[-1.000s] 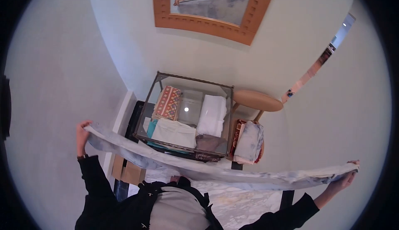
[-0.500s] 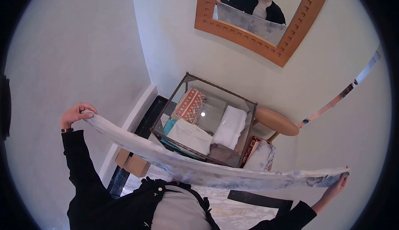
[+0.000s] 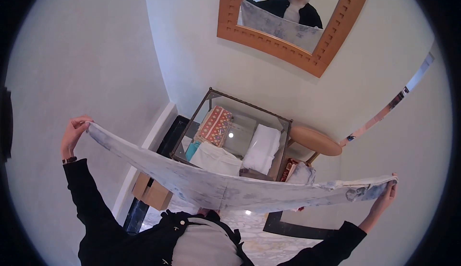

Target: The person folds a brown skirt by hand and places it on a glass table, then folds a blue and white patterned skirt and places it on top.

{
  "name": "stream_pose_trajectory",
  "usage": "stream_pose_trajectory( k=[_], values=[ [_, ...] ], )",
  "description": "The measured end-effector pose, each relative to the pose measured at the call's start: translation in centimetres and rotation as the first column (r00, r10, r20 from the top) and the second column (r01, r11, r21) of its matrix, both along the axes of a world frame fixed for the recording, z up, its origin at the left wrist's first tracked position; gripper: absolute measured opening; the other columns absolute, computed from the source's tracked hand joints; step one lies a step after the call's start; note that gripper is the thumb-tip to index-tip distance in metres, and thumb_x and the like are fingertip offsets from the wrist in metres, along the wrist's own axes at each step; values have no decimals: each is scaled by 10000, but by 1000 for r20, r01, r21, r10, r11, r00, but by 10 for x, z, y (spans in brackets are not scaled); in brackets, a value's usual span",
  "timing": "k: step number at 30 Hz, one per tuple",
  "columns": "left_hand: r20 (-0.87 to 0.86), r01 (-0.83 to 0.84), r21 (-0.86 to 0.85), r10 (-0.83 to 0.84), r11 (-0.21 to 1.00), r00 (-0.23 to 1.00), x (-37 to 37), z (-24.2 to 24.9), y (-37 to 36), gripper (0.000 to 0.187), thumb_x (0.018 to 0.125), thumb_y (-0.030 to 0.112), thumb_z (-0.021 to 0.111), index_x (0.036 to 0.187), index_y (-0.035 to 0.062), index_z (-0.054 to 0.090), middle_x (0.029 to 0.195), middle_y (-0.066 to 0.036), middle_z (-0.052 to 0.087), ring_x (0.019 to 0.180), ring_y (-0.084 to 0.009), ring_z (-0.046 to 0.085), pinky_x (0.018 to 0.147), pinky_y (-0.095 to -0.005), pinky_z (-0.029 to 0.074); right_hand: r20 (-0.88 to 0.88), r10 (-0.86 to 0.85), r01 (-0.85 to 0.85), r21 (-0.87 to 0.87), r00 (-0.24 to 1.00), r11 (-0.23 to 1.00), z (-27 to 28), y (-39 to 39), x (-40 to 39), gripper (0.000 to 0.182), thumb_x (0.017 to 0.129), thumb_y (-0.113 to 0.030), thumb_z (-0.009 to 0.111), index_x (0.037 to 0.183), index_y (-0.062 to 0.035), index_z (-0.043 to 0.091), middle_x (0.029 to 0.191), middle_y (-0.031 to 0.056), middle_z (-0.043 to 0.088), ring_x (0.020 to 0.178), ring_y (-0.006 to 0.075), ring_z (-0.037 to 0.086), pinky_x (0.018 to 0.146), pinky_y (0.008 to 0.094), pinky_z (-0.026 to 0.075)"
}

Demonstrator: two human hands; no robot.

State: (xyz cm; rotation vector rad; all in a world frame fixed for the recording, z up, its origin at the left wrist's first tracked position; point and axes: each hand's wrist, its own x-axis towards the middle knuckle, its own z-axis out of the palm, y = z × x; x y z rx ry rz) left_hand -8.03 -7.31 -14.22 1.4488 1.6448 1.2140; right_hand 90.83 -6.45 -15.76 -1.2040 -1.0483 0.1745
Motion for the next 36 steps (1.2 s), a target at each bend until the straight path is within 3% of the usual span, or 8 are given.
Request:
stream_pose_trajectory(
  k=[4,7,10,15,17,21,28,36],
  values=[
    [396,55,51,-71,997,916,-20,-16,-2,200,858,64,636,1046,1,663,950,-51,640,901,-157,590,847,-311,448,50,-10,10,-2,999,1000,0,1,1,409,964,-251,550,1273,16,535,1258,53,555,1127,115,505,972,269,381],
    [629,-75,185,-59,980,775,-32,-20,-9,369,869,115,643,1210,-6,573,1068,-74,629,996,-181,586,909,-349,436,44,-14,15,-20,999,1000,0,-6,-3,399,970,-240,538,1261,32,536,1255,71,555,1145,136,503,985,281,377],
    [661,-147,220,-37,964,749,-29,-2,-6,488,869,152,651,1299,-14,492,1151,-80,596,1016,-191,577,919,-362,431,-1,-47,47,-40,999,998,6,-9,-16,386,972,-233,531,1245,40,547,1228,76,567,1141,142,506,988,283,376],
    [358,-72,102,31,992,933,-59,6,3,392,839,64,629,1214,-31,566,1151,-56,597,1047,-138,538,925,-297,410,15,-104,105,-131,994,986,11,-9,-28,358,962,-240,537,1188,32,593,1104,45,609,1037,112,532,917,250,395],
    [35,-29,47,27,998,999,-24,18,11,332,801,21,625,1131,-19,613,1106,-41,602,993,-127,533,871,-279,412,36,-104,109,-176,994,978,10,-7,-34,353,955,-248,543,1172,22,606,1047,23,620,977,95,539,868,230,403],
    [-299,82,-58,-96,995,950,26,37,12,261,756,-44,593,1003,18,652,965,-18,584,860,-115,493,761,-261,389,102,-112,130,-189,988,973,5,-1,-45,342,954,-251,544,1147,20,622,991,18,630,929,84,537,845,221,399],
    [-425,151,55,-113,987,898,-2,9,25,82,825,-24,598,900,9,600,872,-14,492,800,-113,444,705,-239,355,107,-75,103,-282,991,954,6,-2,-44,296,954,-241,543,1073,12,640,922,-11,626,874,71,545,798,230,412],
    [-314,80,271,10,959,949,-25,24,18,151,949,163,560,904,20,579,924,-4,497,843,-90,431,721,-231,362,-85,483,-467,-443,872,765,17,-54,6,188,896,-129,592,995,27,628,887,3,628,831,83,564,729,230,439]
  ],
)
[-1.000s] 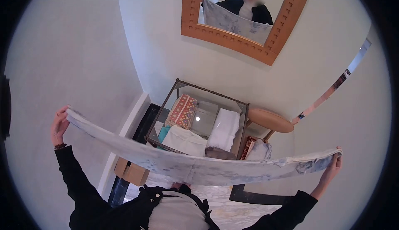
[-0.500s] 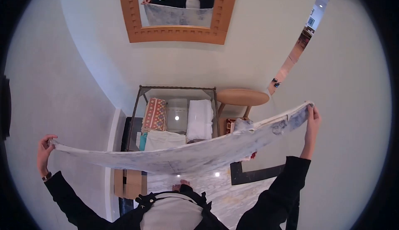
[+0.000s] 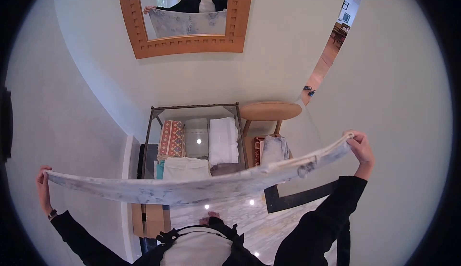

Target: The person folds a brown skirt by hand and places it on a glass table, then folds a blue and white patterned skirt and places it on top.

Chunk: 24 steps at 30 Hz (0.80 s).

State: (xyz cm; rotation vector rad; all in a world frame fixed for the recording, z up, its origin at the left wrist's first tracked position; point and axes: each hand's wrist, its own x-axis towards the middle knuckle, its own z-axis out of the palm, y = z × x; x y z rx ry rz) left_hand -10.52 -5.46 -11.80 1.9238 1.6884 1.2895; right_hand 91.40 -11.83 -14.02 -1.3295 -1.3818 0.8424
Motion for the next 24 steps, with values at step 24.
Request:
stream_pose_trajectory(
  k=[24],
  values=[
    [247,324,-279,-258,904,934,77,16,54,126,762,113,706,814,48,611,682,57,550,618,-27,489,535,-176,358,167,-402,408,3,900,913,-42,156,-78,279,920,-258,572,991,-9,676,810,0,649,692,72,571,628,249,469]
  ],
)
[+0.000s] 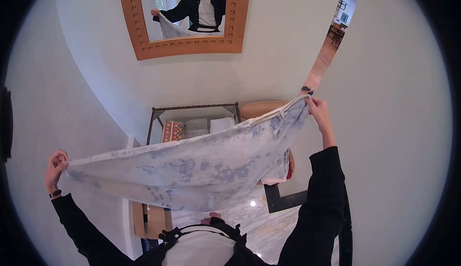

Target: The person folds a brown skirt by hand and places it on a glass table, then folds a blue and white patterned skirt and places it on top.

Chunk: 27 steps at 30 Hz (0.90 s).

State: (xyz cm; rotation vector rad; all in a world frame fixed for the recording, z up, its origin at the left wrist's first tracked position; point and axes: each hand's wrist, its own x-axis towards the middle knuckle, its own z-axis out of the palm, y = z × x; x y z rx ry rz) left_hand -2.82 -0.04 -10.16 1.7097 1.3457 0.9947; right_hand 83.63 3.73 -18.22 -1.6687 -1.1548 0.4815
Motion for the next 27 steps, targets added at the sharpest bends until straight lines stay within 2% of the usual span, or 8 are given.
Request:
stream_pose_trajectory(
  k=[3,6,12,14,17,20,23,27],
  values=[
    [-34,198,-24,-198,980,980,-6,1,-11,127,658,59,766,728,8,673,647,-18,638,558,-64,569,511,-179,409,15,-12,12,10,1000,1000,12,1,-17,297,886,-287,590,911,-7,683,736,-17,603,619,54,497,571,223,405],
    [137,558,-59,-546,828,826,49,27,-16,161,592,46,801,704,-27,713,676,-125,691,556,-130,652,520,-191,474,50,47,-46,-28,998,999,25,4,-33,293,873,-278,580,868,-1,674,734,-27,594,620,46,482,572,219,389],
    [-33,791,-123,-799,600,601,180,65,-37,153,784,-35,687,935,-48,707,890,-117,720,761,-148,701,688,-223,538,16,224,-223,-11,975,975,73,-10,-116,285,878,-246,579,900,25,663,759,-32,606,693,43,501,632,205,392],
    [-48,772,-140,-783,620,620,219,69,-48,223,804,10,690,1026,-15,687,949,-97,715,829,-165,696,731,-247,540,-13,311,-311,18,950,950,83,-14,-137,279,886,-232,575,934,28,662,765,-34,608,710,42,504,647,200,390],
    [-349,599,-17,-566,800,747,280,84,-64,176,774,-16,698,947,14,712,891,-109,713,783,-205,697,699,-267,537,-29,400,-396,87,916,914,87,-13,-152,225,895,-222,577,938,-19,663,783,-48,613,664,10,501,566,191,383],
    [-466,628,242,-479,740,744,318,83,-60,162,743,-6,727,894,48,707,832,-93,699,693,-208,658,617,-275,499,-93,449,-447,39,889,894,115,-31,-181,198,903,-184,565,949,-17,662,796,-42,624,694,13,510,603,182,397],
    [-342,477,559,-336,678,878,335,58,-56,123,737,30,745,829,31,665,762,-73,650,632,-204,583,574,-283,441,-48,535,-532,68,843,844,121,-48,-230,208,902,-168,595,989,11,656,824,-32,627,729,27,528,652,195,429],
    [-248,424,678,-357,601,901,365,46,-43,157,797,96,715,863,18,597,765,-80,559,632,-223,542,601,-307,440,-93,643,-631,126,761,765,121,-68,-266,221,908,-156,603,1011,33,656,852,-8,643,753,36,541,681,210,452]
  ],
)
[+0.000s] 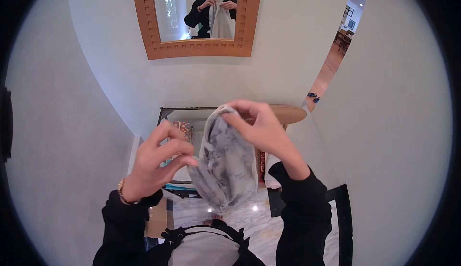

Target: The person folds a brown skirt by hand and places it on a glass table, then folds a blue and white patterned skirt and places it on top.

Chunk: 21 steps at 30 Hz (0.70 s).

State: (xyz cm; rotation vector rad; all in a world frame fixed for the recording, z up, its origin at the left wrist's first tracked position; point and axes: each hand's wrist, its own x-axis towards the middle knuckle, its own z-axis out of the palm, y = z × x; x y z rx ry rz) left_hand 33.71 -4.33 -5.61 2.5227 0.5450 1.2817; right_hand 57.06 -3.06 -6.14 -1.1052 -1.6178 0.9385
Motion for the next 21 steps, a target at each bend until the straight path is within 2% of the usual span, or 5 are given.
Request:
stream_pose_trajectory(
  k=[2,5,9,11,21],
  values=[
    [118,43,-39,-38,998,992,15,-8,5,169,811,102,703,860,5,574,771,-78,538,629,-222,529,596,-307,435,-13,51,-51,-42,999,998,-1,-7,-9,238,916,-173,606,1029,30,660,874,-5,649,761,37,542,678,208,453],
    [101,24,-230,-1,973,995,23,-25,13,144,839,104,681,868,8,577,741,-69,546,607,-181,517,592,-290,438,-46,72,-76,-112,996,991,-4,-12,-16,242,916,-181,614,1030,26,664,874,-8,650,749,33,534,667,206,451],
    [268,78,-522,77,850,960,29,-44,16,130,887,112,648,860,4,582,723,-10,555,619,-71,490,582,-219,403,-34,53,-60,-243,998,968,-9,-17,-18,253,913,-185,629,1070,6,681,859,3,663,749,32,531,651,198,446],
    [344,145,-622,102,770,934,30,-52,19,141,912,116,632,854,-2,582,748,40,541,658,-15,465,576,-176,361,-91,60,-77,-192,994,978,-21,-15,-20,258,909,-187,636,1093,-12,681,874,8,668,741,32,528,652,196,446],
    [538,192,-620,233,761,810,34,-74,22,129,882,115,674,852,5,615,721,49,563,648,-1,477,565,-156,339,-186,56,-82,-137,981,987,-48,-21,-32,281,903,-190,647,1123,-18,670,907,20,671,772,69,543,717,233,472]
  ],
)
